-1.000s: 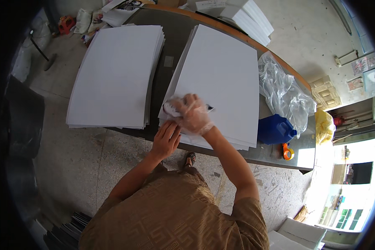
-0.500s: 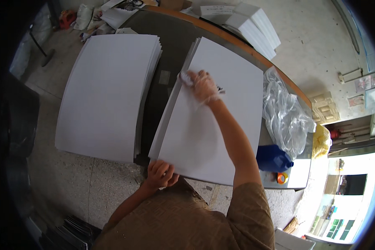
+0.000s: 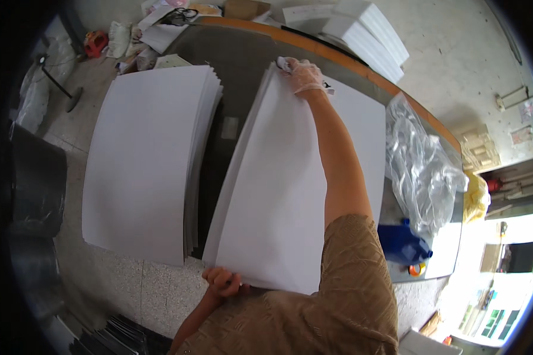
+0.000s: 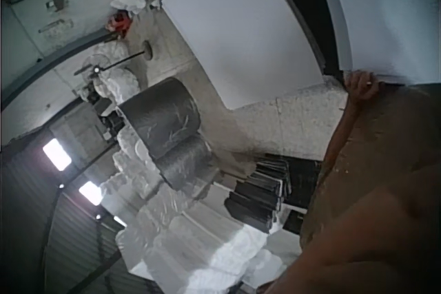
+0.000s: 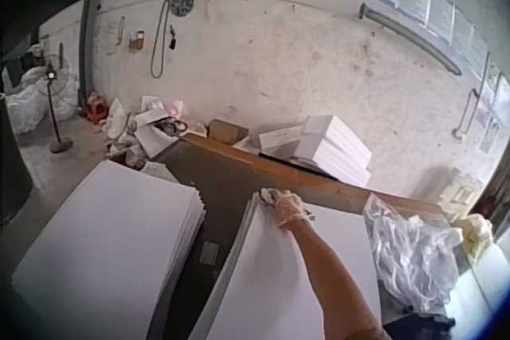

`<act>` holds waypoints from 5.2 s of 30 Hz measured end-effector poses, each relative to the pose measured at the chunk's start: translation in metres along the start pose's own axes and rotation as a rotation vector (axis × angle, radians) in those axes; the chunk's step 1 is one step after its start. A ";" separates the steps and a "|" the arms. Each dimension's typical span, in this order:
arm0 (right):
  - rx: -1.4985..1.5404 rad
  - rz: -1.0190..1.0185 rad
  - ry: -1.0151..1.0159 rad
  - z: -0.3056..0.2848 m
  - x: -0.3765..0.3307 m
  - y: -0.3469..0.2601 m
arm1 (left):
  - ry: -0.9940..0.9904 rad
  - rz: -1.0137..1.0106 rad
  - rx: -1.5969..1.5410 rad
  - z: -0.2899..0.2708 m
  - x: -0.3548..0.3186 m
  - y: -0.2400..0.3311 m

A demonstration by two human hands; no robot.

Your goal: The person wipes the surface of large white panels with a cloth. They repeatedly pick up a panel, wipe it, and place it back on the stack. At one point, they pour liquid from a blue bottle onto the cloth before resuming wiping.

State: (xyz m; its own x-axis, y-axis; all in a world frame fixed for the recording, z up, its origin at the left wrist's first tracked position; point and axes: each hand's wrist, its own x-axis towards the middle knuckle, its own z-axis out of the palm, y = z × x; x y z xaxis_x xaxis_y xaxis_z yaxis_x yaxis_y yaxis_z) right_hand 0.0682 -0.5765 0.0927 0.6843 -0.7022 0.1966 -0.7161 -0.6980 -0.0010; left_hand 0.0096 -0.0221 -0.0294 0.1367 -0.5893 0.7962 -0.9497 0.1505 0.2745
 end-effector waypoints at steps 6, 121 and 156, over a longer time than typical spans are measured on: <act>0.023 -0.393 -0.185 -0.056 -0.243 -0.074 | 0.037 0.022 0.029 0.003 0.001 -0.004; 1.006 1.078 0.188 -0.123 -0.590 0.007 | -0.376 -0.629 -0.299 -0.072 0.075 0.026; 2.716 0.222 -0.257 -0.158 -0.458 -0.030 | 0.375 -1.279 -0.966 -0.242 -0.009 -0.195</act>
State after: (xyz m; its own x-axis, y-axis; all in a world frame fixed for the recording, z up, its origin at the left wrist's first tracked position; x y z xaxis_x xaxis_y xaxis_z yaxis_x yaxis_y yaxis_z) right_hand -0.2454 -0.2120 0.1574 0.7957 -0.6057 0.0036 0.5539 0.7252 -0.4090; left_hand 0.2615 0.1462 0.0400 0.8388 -0.5207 -0.1589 0.3230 0.2410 0.9152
